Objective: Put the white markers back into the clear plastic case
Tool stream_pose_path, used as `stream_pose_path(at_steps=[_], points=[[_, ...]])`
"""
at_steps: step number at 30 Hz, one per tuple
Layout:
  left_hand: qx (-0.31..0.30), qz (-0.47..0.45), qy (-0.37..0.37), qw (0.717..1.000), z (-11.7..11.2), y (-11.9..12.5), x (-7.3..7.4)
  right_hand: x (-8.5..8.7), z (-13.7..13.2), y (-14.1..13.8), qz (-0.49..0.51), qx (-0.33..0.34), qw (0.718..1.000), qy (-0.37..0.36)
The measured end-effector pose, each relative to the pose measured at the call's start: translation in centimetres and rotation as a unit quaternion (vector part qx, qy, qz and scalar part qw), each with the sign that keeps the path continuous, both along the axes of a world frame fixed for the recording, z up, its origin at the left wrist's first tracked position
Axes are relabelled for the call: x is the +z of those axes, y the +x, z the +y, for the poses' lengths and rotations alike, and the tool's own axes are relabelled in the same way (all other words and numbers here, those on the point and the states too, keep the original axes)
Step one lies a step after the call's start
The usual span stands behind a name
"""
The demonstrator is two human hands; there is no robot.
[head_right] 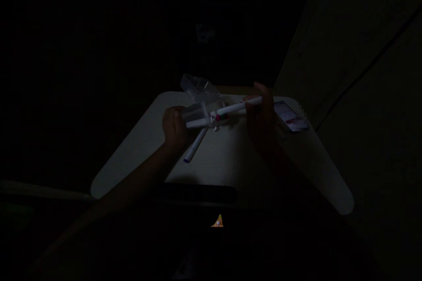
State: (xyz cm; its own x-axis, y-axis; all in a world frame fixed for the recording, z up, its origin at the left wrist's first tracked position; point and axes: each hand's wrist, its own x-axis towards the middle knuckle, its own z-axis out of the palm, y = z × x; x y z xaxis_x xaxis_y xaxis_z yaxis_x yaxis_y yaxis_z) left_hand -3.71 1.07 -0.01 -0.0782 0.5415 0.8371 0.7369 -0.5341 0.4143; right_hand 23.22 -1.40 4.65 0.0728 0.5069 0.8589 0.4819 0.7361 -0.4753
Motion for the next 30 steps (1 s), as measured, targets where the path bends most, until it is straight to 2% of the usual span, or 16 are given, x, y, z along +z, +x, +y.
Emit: stream_pose_path(at_steps=[8, 16, 20, 25, 30], points=[[0.000, -0.008, -0.005, 1.000, -0.1, 0.2, 0.0, -0.3, -0.3, -0.9, 0.017, -0.036, 0.999, -0.010], [-0.008, -0.008, -0.008, 1.000, -0.2, 0.2, 0.1, -0.2, -0.5, -0.7, 0.011, -0.027, 0.999, -0.018], [-0.001, -0.010, -0.017, 1.000, -0.2, 0.3, 0.1, -0.6, 0.0, -0.1, 0.002, -0.007, 1.000, -0.029], [0.006, -0.003, -0.016, 1.000, -0.2, 0.3, 0.1, -1.0, 0.2, -0.1, -0.001, -0.013, 0.998, -0.057], [-0.006, 0.002, -0.015, 1.000, -0.1, 0.2, 0.0, -0.6, -0.4, -1.0, -0.017, -0.005, 1.000, -0.010]])
